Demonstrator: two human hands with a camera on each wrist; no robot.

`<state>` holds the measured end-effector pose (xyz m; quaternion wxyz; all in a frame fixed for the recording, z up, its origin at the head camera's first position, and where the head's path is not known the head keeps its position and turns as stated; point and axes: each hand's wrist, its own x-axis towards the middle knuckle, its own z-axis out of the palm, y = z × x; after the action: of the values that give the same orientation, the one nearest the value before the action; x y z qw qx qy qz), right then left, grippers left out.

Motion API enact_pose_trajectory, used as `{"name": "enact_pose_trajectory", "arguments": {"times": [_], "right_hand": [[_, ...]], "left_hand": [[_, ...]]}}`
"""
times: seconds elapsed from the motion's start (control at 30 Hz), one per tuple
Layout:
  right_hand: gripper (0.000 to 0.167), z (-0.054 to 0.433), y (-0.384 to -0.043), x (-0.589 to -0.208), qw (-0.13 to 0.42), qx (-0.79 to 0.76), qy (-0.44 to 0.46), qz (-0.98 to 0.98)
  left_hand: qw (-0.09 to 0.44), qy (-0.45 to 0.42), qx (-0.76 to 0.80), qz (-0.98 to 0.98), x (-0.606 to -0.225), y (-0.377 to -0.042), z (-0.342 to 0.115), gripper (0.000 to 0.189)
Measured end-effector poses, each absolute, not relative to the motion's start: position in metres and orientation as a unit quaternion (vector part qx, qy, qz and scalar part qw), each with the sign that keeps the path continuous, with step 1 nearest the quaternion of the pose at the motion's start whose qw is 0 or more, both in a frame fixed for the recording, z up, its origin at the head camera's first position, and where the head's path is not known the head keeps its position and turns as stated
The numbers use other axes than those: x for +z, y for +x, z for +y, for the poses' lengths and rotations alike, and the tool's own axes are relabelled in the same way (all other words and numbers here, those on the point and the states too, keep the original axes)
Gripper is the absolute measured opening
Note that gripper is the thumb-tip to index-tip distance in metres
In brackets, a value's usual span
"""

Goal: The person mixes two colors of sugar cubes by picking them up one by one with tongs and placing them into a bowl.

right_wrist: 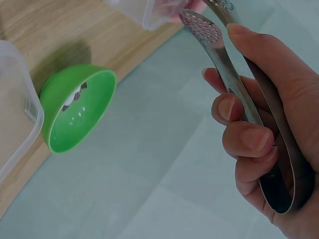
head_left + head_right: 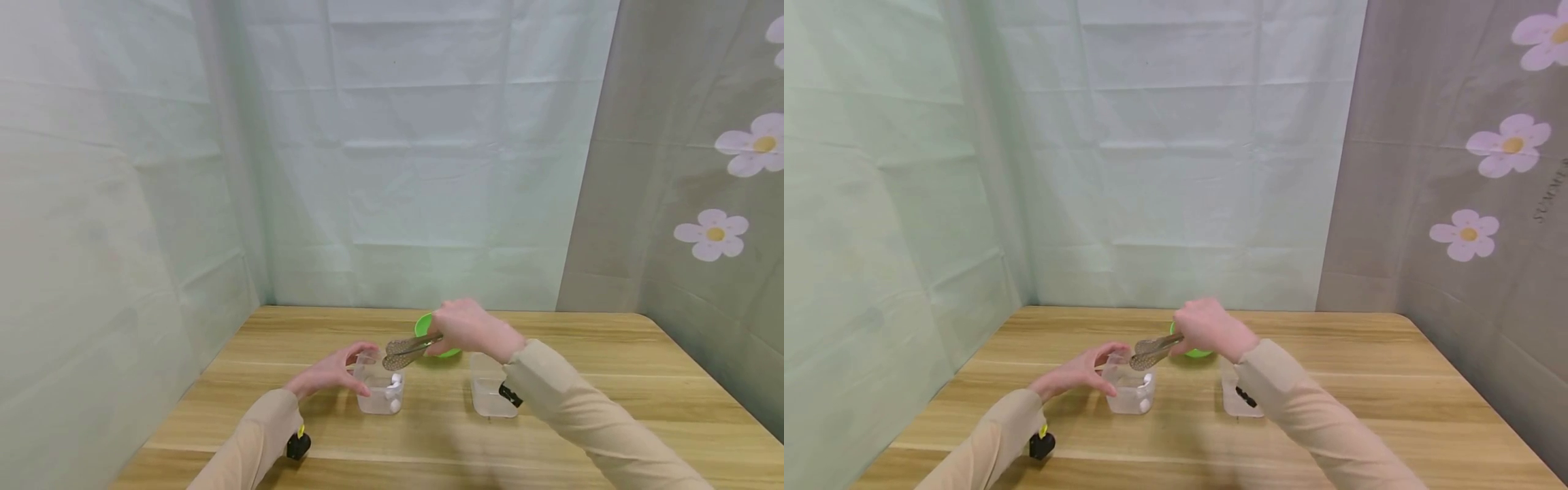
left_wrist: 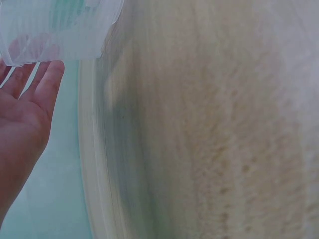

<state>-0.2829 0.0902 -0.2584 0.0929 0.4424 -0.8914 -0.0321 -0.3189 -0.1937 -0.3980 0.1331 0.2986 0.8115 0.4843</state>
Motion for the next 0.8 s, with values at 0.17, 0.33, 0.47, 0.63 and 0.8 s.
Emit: {"name": "enact_pose_trajectory", "arguments": {"times": [0.17, 0.33, 0.47, 0.63, 0.8], "right_hand": [[0.026, 0.077, -0.282, -0.261, 0.069, -0.042, 0.443, -0.893], [0.018, 0.063, -0.284, -0.265, 0.043, -0.062, 0.436, -0.897], [0.024, 0.054, -0.287, -0.269, 0.037, -0.088, 0.423, -0.901], [0.030, 0.047, -0.290, -0.273, 0.037, -0.117, 0.406, -0.905], [0.035, 0.041, -0.292, -0.276, 0.048, -0.146, 0.406, -0.901]], "left_hand": [[0.134, 0.306, 0.489, 0.806, -0.398, -0.320, -0.195, 0.081], [0.132, 0.309, 0.487, 0.806, -0.398, -0.319, -0.195, 0.080], [0.132, 0.308, 0.485, 0.808, -0.397, -0.319, -0.196, 0.080], [0.131, 0.315, 0.484, 0.806, -0.396, -0.319, -0.195, 0.080], [0.133, 0.318, 0.485, 0.804, -0.396, -0.319, -0.195, 0.079]]}}
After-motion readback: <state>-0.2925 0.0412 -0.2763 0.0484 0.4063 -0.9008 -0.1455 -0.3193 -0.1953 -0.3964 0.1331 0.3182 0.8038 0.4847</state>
